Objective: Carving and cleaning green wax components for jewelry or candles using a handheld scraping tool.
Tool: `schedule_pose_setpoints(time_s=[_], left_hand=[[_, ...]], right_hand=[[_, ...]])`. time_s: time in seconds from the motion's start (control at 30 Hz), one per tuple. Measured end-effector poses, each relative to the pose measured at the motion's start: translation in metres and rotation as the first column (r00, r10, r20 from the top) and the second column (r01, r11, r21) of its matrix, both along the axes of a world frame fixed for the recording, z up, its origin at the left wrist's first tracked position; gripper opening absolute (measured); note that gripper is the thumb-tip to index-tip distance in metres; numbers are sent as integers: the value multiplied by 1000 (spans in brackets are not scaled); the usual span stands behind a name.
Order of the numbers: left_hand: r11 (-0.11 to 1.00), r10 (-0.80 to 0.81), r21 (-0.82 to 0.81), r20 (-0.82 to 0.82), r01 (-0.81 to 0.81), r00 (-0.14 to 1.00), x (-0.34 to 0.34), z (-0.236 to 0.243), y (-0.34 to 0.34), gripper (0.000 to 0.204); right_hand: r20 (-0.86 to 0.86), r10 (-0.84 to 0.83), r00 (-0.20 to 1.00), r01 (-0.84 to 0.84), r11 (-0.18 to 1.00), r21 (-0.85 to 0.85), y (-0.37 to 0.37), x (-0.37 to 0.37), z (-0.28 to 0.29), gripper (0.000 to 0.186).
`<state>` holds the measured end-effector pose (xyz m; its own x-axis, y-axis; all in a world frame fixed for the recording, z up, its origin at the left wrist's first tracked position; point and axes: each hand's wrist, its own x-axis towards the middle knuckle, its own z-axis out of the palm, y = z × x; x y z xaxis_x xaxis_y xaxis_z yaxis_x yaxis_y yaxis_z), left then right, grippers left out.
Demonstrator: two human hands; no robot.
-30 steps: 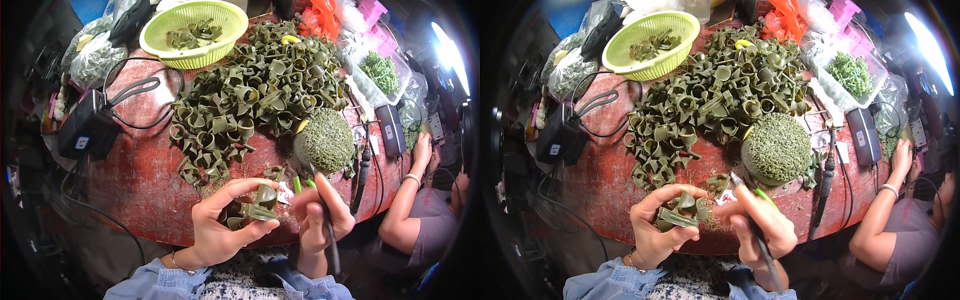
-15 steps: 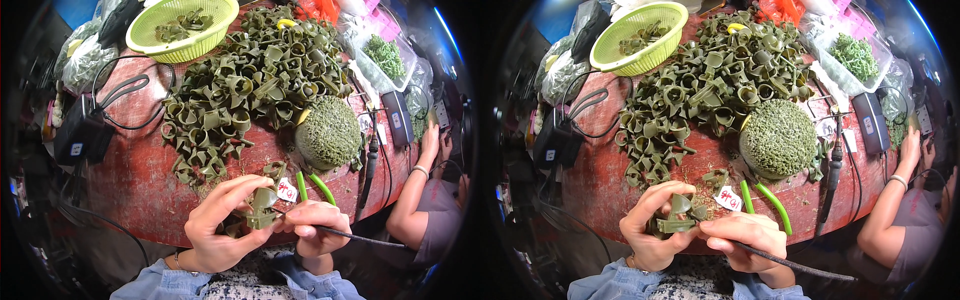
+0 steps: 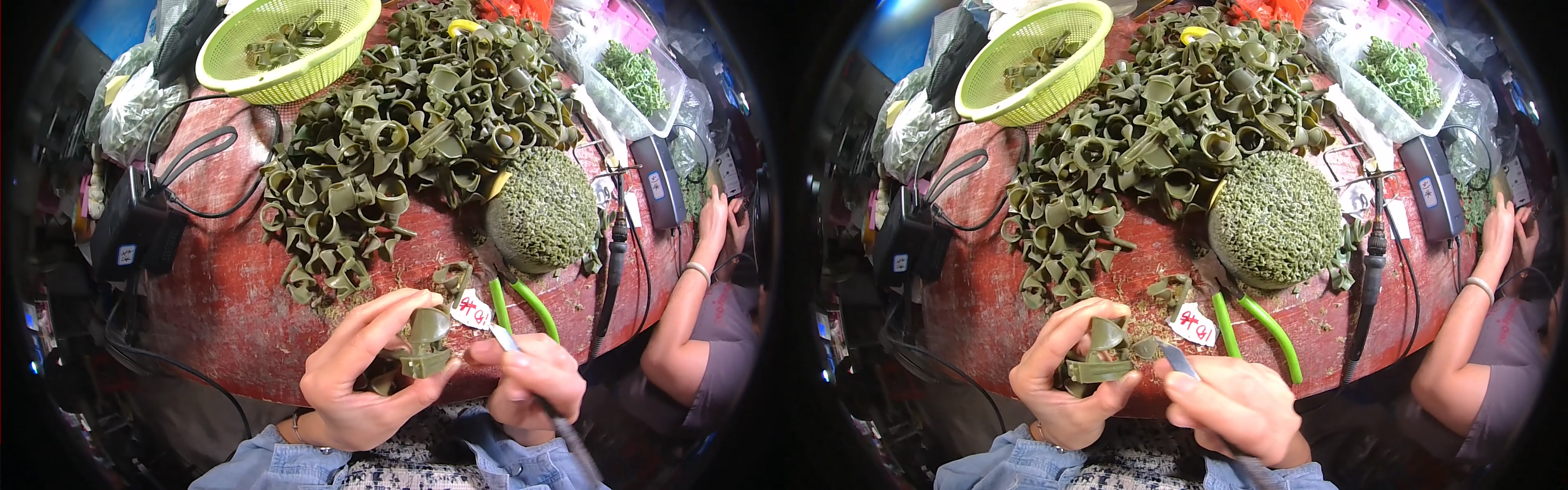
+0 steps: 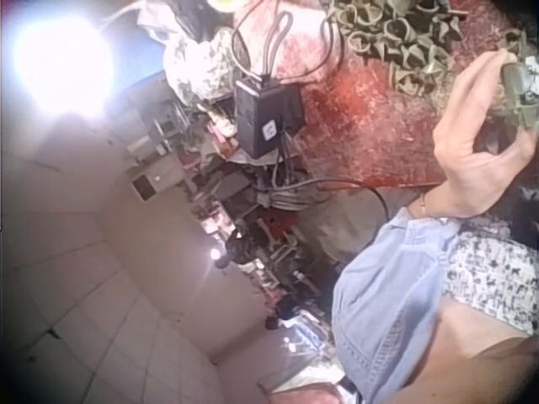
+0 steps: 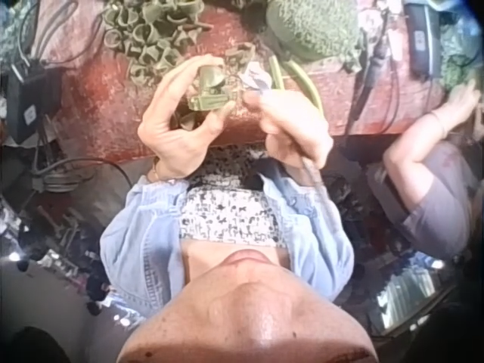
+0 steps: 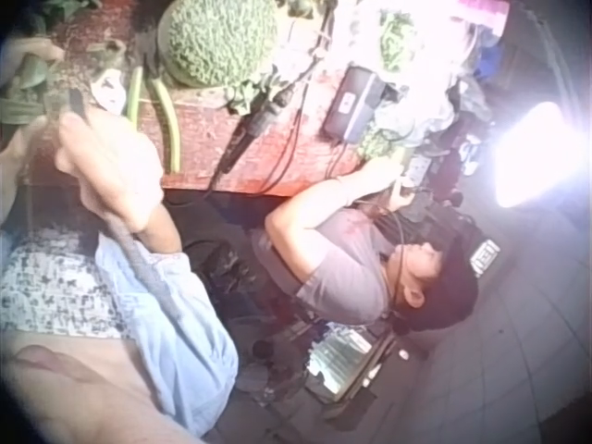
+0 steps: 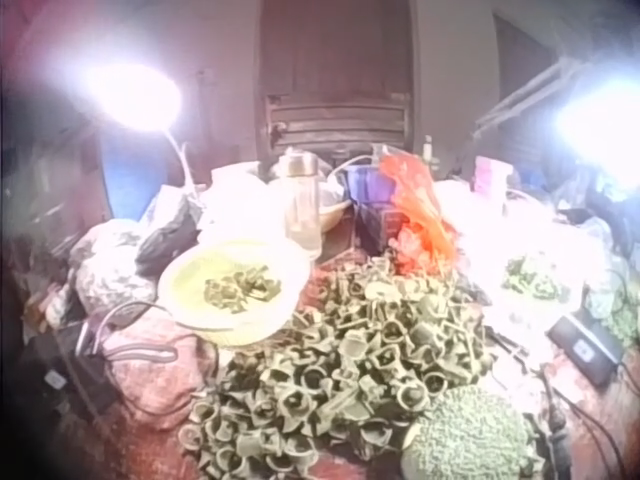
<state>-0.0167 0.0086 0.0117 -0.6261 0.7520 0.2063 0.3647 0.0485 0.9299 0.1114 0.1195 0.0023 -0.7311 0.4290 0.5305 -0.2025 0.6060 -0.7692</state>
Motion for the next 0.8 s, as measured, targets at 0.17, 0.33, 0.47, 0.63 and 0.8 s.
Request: schedule_pose_setpoints(time_s=[0.17,0.33,0.47,0.63,0.8], left_hand=[[1000,-3,-21,28,4,1000,3,1,4,48],[999,-10,51,83,6,997,0,-7,2,46],[998,11,63,176,-22,984,2,-10,2,47],[999,-21,31,181,16,983,2,-14,-1,46],[1000,-2,21,375,-7,927,5,-10,-1,47]], right_hand=[[-187,-43,981,16,990,-139,-3,-7,-12,19],[-191,-8,982,-36,974,-222,-2,-10,-13,20],[-187,28,982,-68,975,-212,-1,-12,-11,20],[-132,-33,991,19,995,-101,-3,-10,-11,20],[-208,60,976,-105,971,-213,-1,-10,-11,21]])
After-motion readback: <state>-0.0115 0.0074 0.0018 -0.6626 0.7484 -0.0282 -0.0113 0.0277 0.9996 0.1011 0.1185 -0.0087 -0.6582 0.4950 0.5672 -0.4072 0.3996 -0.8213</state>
